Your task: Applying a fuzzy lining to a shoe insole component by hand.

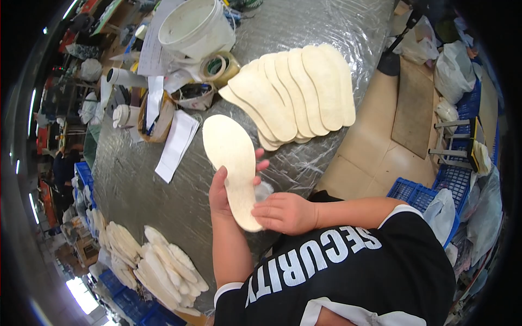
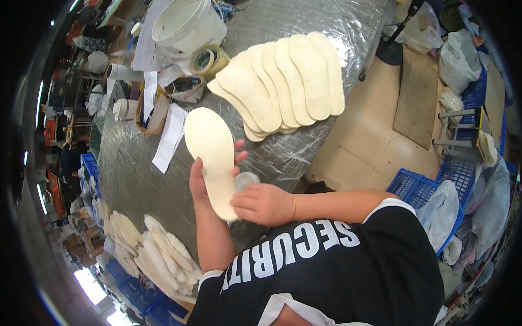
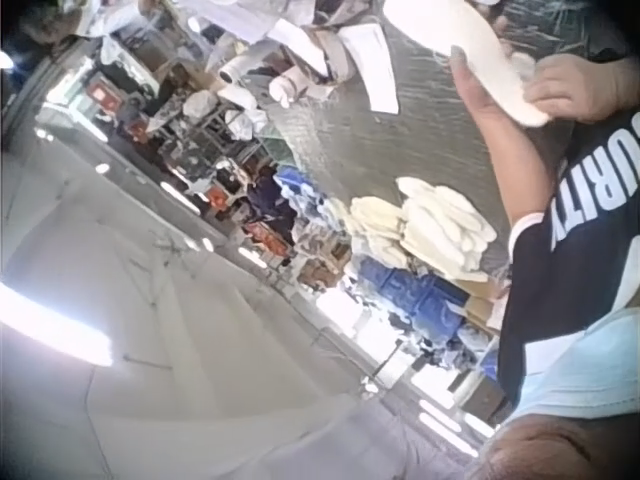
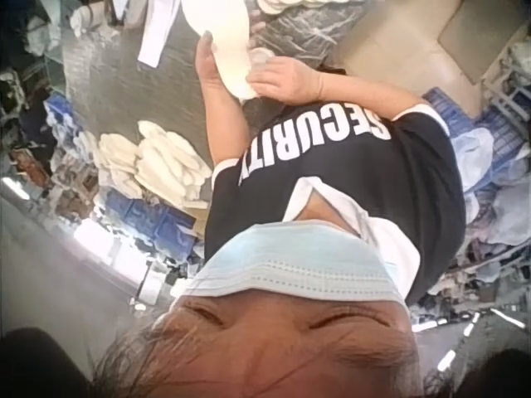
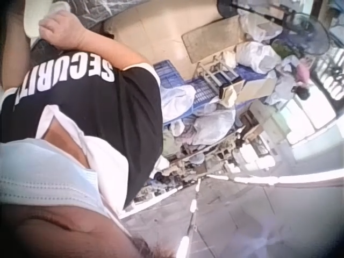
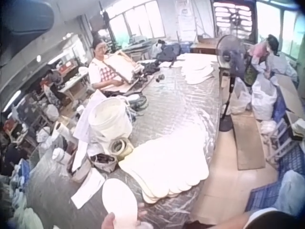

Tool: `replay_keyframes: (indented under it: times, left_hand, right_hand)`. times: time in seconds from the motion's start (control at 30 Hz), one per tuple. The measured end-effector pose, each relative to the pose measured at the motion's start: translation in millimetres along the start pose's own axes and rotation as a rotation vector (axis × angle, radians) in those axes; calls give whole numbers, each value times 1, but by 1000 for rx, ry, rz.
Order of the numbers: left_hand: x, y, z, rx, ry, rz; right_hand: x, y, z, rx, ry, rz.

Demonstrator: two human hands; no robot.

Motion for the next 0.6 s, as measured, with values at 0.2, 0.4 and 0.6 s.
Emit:
replay_keyframes:
  times: [0.2,0.4,0.6]
  left_hand:
    - [-46,-105,40,136,616,303]
    - [-34,-146,36,69,1931,459]
    - [-65,-142,7,26,1943,362]
  right_hand:
    - [39,-54,24,629,306,-361]
    - [59,-101,65,1567,825,-238]
    - [79,-112,66,1668,1074,-242]
Point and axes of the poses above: each hand's wrist, its own y-axis towards the middle knuckle, its own x-axis out of the palm, z = x × y, the point moved 6 cm from there along y, towards the middle knuckle, and after that the axes turned 1 degree about x, right-handed, at the moved point
